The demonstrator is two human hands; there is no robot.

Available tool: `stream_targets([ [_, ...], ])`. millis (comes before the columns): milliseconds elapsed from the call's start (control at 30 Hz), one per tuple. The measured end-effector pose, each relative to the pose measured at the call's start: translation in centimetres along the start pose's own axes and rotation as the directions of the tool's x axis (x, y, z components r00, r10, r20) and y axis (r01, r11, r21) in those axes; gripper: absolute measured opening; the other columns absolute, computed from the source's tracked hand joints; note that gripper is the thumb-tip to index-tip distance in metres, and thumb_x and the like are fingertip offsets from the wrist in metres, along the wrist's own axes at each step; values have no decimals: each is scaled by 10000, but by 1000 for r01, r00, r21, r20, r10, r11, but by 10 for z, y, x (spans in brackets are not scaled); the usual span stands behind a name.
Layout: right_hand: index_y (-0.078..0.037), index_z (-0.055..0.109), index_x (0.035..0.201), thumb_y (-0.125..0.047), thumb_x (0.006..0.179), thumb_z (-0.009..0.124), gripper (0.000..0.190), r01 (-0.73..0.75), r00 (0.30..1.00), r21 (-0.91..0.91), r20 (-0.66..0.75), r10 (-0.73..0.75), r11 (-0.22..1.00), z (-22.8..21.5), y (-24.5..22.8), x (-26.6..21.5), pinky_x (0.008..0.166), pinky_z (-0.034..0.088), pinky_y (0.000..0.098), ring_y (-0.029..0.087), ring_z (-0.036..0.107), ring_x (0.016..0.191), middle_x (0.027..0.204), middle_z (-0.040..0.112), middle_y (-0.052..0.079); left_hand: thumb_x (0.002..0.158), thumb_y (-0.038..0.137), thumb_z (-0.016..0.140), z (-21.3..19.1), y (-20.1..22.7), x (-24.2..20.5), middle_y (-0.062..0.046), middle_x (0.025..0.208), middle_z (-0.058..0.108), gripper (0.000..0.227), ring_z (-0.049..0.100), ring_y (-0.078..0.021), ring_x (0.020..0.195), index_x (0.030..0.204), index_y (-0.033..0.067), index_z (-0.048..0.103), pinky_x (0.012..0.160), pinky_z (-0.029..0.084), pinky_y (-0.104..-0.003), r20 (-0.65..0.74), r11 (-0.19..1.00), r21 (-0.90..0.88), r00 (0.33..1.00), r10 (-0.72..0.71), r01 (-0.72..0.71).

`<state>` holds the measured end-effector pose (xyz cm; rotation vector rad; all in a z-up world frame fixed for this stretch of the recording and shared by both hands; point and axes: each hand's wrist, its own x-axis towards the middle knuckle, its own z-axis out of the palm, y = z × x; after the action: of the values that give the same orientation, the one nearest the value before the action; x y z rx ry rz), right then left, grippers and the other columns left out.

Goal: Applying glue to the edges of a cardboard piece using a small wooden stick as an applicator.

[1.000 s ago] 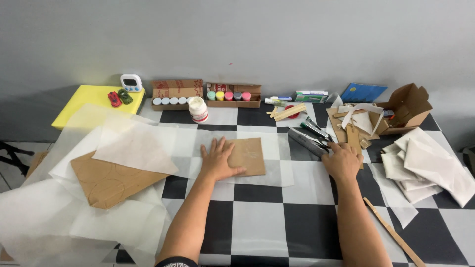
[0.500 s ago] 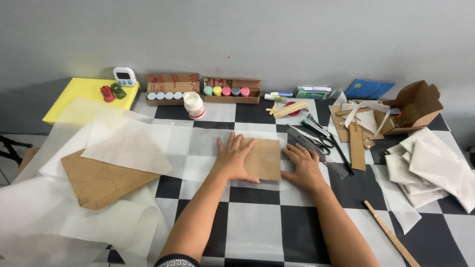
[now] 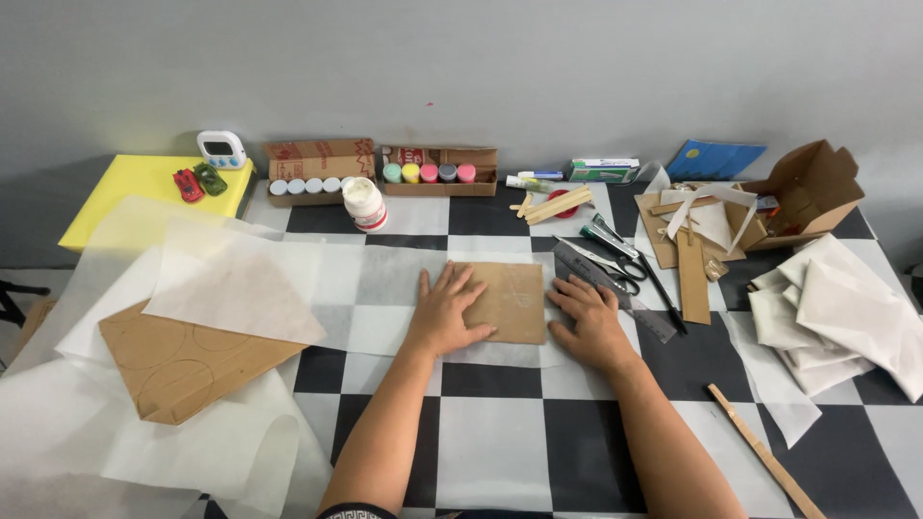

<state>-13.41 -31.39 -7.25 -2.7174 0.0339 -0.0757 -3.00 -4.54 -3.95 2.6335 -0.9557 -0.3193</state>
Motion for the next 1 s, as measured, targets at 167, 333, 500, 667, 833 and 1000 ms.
stream_targets([
  [167, -208, 654, 1339, -379, 840, 707, 530, -11, 1000, 12, -14, 11, 1000, -3, -7, -1, 1189, 190, 573, 233, 405, 1484, 1478, 587, 39, 773, 644, 679, -8, 6, -3, -63, 1628, 363, 807, 244, -338, 1532, 1452, 230, 540, 1212, 103, -678, 3, 1000, 4, 1000, -14, 14],
  [333, -251, 612, 1395, -392, 887, 670, 530, -16, 1000, -83, -23, 14, 996, 5, -9, 1, 1188, 178, 580, 243, 350, 1510, 1524, 540, 8, 779, 651, 663, -9, 0, -4, -68, 1619, 381, 824, 257, -341, 1528, 1464, 212, 529, 1209, 112, -672, -24, 1000, -10, 1000, -19, 19],
  [500, -274, 580, 1430, -478, 950, 599, 522, -73, 997, -189, -4, 73, 979, 3, -15, 4, 1202, 168, 571, 264, 320, 1524, 1548, 506, 21, 802, 616, 647, -17, -3, -6, -56, 1637, 356, 797, 235, -327, 1538, 1483, 224, 511, 1213, 102, -654, -16, 999, 7, 999, -45, 45],
  [667, -281, 610, 1403, -511, 951, 605, 507, -76, 997, -156, -25, 73, 985, 6, -10, 3, 1203, 164, 575, 273, 321, 1526, 1532, 520, 31, 780, 636, 652, -14, -3, -8, -96, 1651, 318, 790, 217, -370, 1537, 1462, 254, 541, 1214, 94, -647, -60, 997, 9, 995, -77, 78],
  [833, -299, 598, 1412, -519, 948, 604, 513, -75, 997, -154, -28, 71, 985, 7, -9, 4, 1207, 167, 572, 273, 313, 1528, 1542, 503, 24, 757, 712, 638, -20, 0, -12, -146, 1653, 290, 799, 171, -466, 1526, 1446, 316, 561, 1182, 21, -705, -66, 991, 36, 989, -129, 131],
  [1000, -288, 603, 1409, -524, 958, 596, 509, -85, 996, -146, -25, 83, 986, 6, -11, 3, 1208, 157, 573, 279, 303, 1535, 1536, 505, 41, 759, 720, 641, -24, 0, -12, -168, 1664, 252, 818, 136, -465, 1536, 1473, 339, 527, 1178, -6, -710, 3, 989, -9, 989, -147, 147],
])
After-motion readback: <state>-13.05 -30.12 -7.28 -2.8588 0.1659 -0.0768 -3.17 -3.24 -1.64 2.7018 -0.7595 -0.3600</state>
